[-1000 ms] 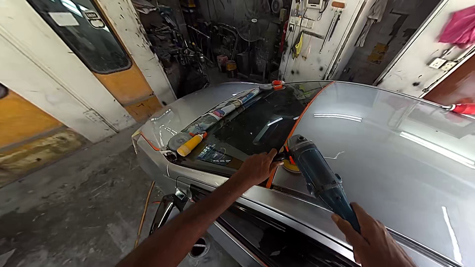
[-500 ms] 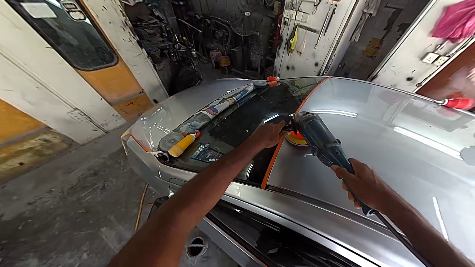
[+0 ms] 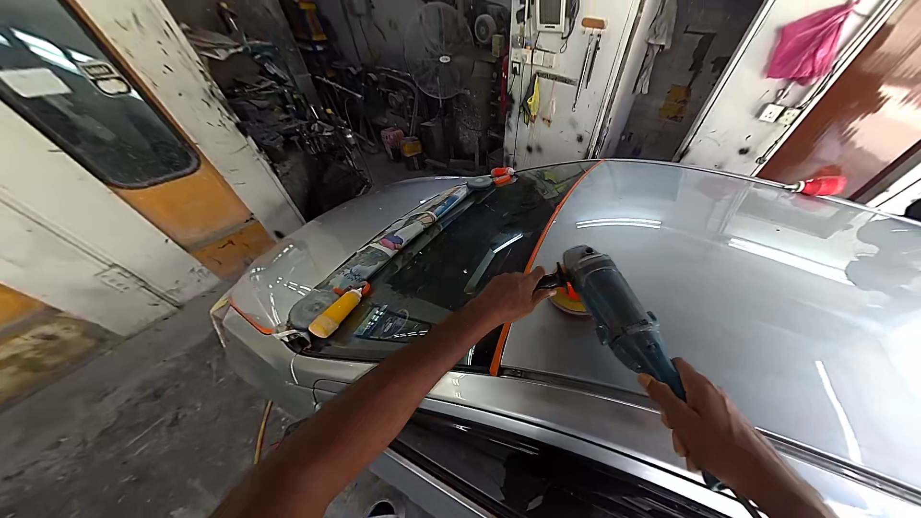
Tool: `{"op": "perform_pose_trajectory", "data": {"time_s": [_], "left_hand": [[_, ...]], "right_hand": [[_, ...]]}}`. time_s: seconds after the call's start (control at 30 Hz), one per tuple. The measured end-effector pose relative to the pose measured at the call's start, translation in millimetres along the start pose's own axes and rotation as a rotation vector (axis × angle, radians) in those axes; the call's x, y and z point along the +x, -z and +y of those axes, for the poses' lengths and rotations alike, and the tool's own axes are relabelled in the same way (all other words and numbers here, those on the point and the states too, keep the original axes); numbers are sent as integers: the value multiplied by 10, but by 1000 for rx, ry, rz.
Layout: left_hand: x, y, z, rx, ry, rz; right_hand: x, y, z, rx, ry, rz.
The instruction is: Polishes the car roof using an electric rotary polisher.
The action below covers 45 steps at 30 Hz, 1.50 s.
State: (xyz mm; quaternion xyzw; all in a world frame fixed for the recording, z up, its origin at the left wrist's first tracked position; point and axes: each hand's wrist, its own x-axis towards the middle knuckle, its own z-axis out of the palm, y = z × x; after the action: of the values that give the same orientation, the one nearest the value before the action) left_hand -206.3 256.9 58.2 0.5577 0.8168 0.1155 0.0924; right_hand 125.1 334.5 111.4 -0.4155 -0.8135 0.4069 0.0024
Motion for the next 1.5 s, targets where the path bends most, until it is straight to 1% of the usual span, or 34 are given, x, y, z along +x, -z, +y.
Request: {"op": "perform_pose_trajectory", "data": {"time_s": [0.17,0.3,0.4,0.47,0.53,0.63,0.7,0.83,0.9,0.97,1.03,1.13,1.2,1.3,1.4,1.5], "left_hand": [[669,153,752,41,-220,-51],[1038,234,1387,98,-347,-136],[1155,169,1648,142,-462,-56],[1080,112,1743,108,-465,-11],[996,32,1642,81,-403,24],[761,4,1295,67,-295,37],[584,-2,1039,45,-201,30],[219,-100,441,103,-21,37],[10,-142,218,113,77,37],[-211,-174,83,126,144,28],[-362,-197,36,153,167,22],[-306,-166,121,201,166,-8],[-80,-147,245,201,104,14],[442,-69,641,189,-12,24],[1020,-10,1260,184,-157,15],[1473,-35,2038,221,-343,8]], "right_hand": [[-218,335,371,190,-83,179],[-416,461,618,276,-121,314],[-495,486,658,306,-120,341],[-523,428,623,269,-136,341],[-520,342,500,234,-145,322],[-456,200,396,173,-116,227],[-388,93,266,95,-87,169],[-259,-137,-47,-45,-19,37],[-204,-263,-149,-98,35,1],[-196,-380,-179,-126,88,-25],[-218,-440,-157,-152,121,-43],[-227,-394,-77,-140,114,-29],[-201,-275,4,-112,85,6],[-176,27,137,-40,-8,80],[-245,379,347,80,-117,182],[-420,679,691,220,-187,323]]}}
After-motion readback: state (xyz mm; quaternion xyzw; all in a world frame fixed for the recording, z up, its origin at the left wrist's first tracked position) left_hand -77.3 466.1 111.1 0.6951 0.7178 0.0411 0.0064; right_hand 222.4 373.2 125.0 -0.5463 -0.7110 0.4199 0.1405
